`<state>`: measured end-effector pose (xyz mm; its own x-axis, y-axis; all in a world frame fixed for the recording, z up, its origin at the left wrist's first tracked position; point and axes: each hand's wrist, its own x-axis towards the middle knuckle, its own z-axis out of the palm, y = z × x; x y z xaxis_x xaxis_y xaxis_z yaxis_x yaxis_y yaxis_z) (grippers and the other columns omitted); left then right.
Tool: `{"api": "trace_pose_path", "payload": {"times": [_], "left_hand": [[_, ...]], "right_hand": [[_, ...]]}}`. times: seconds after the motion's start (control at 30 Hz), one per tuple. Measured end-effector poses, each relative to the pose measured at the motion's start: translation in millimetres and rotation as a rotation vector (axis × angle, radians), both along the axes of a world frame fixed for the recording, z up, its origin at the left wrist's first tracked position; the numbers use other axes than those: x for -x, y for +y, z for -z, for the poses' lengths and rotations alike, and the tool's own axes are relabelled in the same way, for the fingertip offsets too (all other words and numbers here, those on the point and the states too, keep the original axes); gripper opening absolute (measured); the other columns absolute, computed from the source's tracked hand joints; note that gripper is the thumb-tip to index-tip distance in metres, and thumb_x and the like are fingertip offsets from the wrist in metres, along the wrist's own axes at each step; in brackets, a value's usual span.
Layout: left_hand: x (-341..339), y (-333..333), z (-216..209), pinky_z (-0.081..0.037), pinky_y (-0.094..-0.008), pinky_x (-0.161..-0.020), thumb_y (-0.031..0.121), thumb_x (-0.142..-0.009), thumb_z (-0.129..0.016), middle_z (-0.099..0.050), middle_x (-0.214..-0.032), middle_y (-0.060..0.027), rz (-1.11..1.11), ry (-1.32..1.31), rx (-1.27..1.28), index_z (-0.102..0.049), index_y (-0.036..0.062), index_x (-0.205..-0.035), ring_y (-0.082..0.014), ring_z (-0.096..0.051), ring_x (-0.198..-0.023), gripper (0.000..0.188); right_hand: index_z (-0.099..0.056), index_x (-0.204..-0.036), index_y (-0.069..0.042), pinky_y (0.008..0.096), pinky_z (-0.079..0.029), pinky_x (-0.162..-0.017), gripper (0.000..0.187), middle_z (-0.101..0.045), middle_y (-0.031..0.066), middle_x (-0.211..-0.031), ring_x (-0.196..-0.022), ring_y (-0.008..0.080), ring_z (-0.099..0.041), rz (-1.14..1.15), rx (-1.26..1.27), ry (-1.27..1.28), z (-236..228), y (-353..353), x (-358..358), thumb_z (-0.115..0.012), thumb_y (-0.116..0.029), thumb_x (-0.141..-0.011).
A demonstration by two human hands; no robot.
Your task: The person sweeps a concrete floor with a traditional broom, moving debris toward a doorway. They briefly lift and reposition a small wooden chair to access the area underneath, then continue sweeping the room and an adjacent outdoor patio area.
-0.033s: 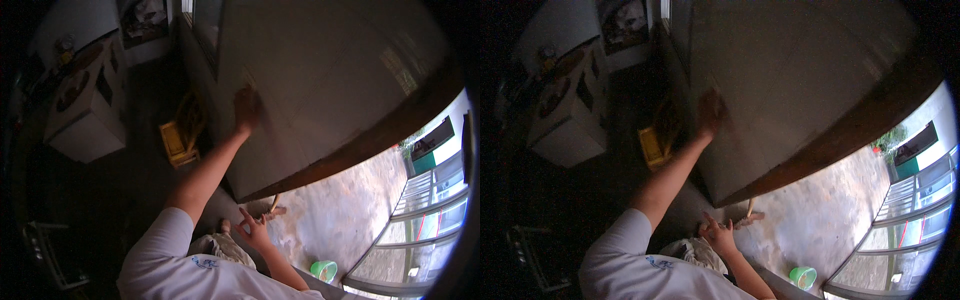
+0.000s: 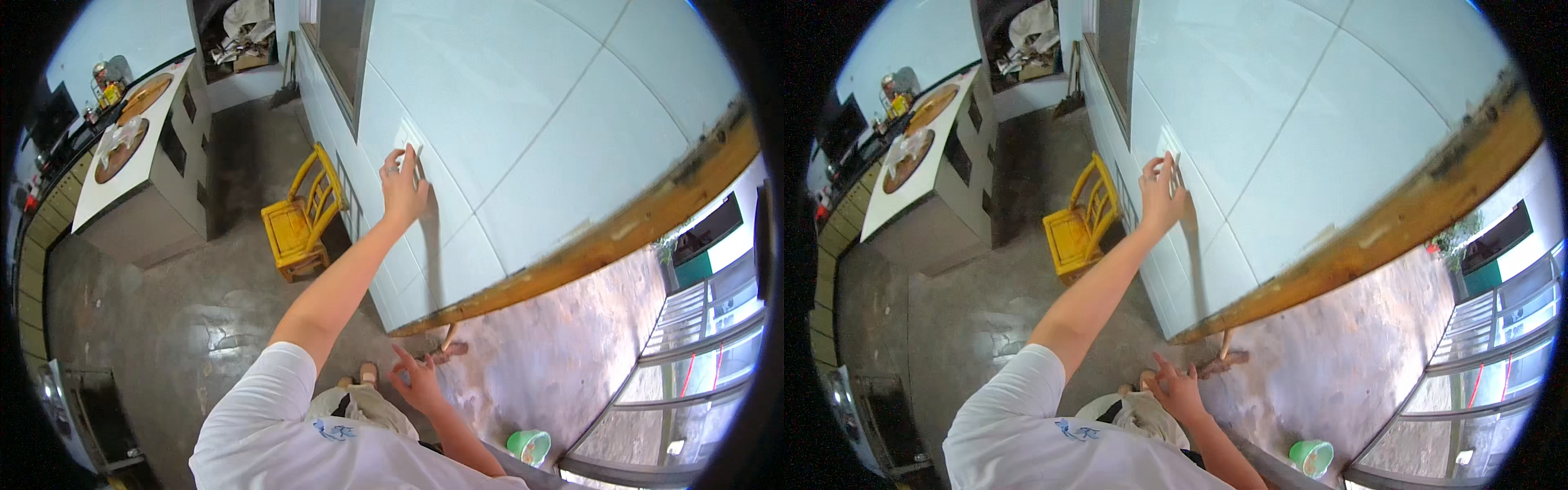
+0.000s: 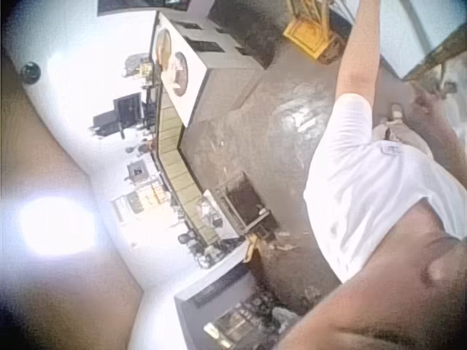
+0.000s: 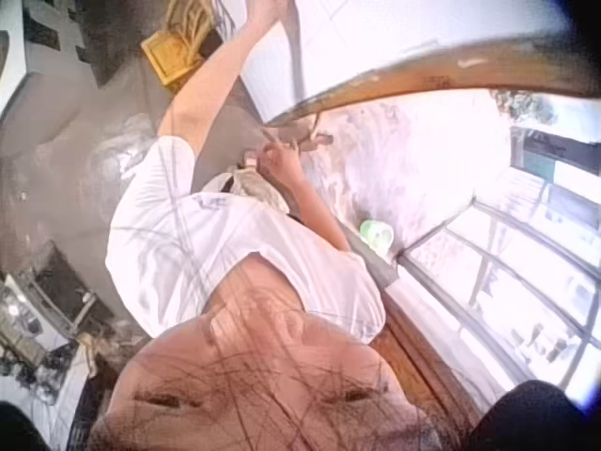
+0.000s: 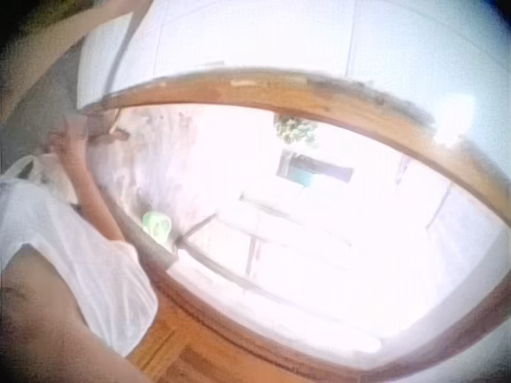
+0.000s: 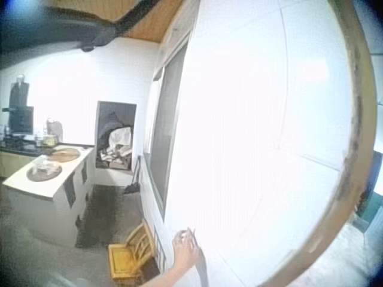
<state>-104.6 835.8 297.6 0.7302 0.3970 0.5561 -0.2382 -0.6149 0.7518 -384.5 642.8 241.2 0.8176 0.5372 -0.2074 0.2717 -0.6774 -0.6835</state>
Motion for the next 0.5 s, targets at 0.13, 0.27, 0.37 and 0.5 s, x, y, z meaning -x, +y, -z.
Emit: {"api": "trace_pose_path", "payload": {"times": [0.13, 0.27, 0.37, 0.5], "left_hand": [[30.4, 23.5, -2.0, -0.032, -0.0506, -0.088, 0.015, -0.066, -0.059, -0.038, -0.123, -0.0188, -0.140, 0.048, -0.353, -0.043, 0.0073, -0.125, -0.0404, -0.036, -0.108, 0.062], [161.0, 56.1, 35.2, -0.028, -0.0560, -0.089, 0.020, -0.061, -0.065, -0.039, -0.123, -0.0163, 0.102, 0.264, -0.464, -0.043, 0.0163, -0.125, -0.0357, -0.034, -0.115, 0.067], [292.4, 150.2, 83.8, -0.019, -0.0598, -0.093, 0.020, -0.069, -0.063, -0.047, -0.118, -0.0119, 0.022, 0.782, -0.182, -0.031, 0.0110, -0.130, -0.0249, -0.048, -0.109, 0.070], [488.3, 286.9, 128.6, -0.033, -0.0490, -0.089, 0.024, -0.073, -0.061, -0.041, -0.123, -0.0162, -0.636, 1.086, 0.390, -0.025, 0.0031, -0.130, -0.0314, -0.049, -0.105, 0.070]], "right_hand": [[-0.050, -0.119, -0.015, 0.0536, -0.028, -0.093, 0.048, -0.048, 0.0142, -0.114, -0.106, 0.0314, -0.045, -0.092, -0.156, -0.281, 11.3, 32.5, -7.9, -0.065, -0.024, -0.075], [-0.044, -0.121, -0.001, 0.0411, -0.037, -0.090, 0.054, -0.034, 0.0202, -0.120, -0.099, 0.0323, -0.048, -0.296, -0.087, -0.192, 21.3, 104.5, -17.1, -0.065, -0.015, -0.073], [-0.005, -0.136, 0.002, 0.0418, -0.043, -0.083, 0.081, -0.032, 0.0299, -0.123, -0.095, 0.0394, -0.052, -0.409, 0.049, 0.069, 24.7, 180.0, -16.4, -0.059, -0.025, -0.081], [0.008, -0.138, -0.004, 0.0437, -0.042, -0.084, 0.086, -0.031, 0.0325, -0.128, -0.105, 0.0418, -0.048, -0.542, 0.243, 0.262, 4.2, 306.6, 2.2, -0.054, -0.032, -0.084]]}}
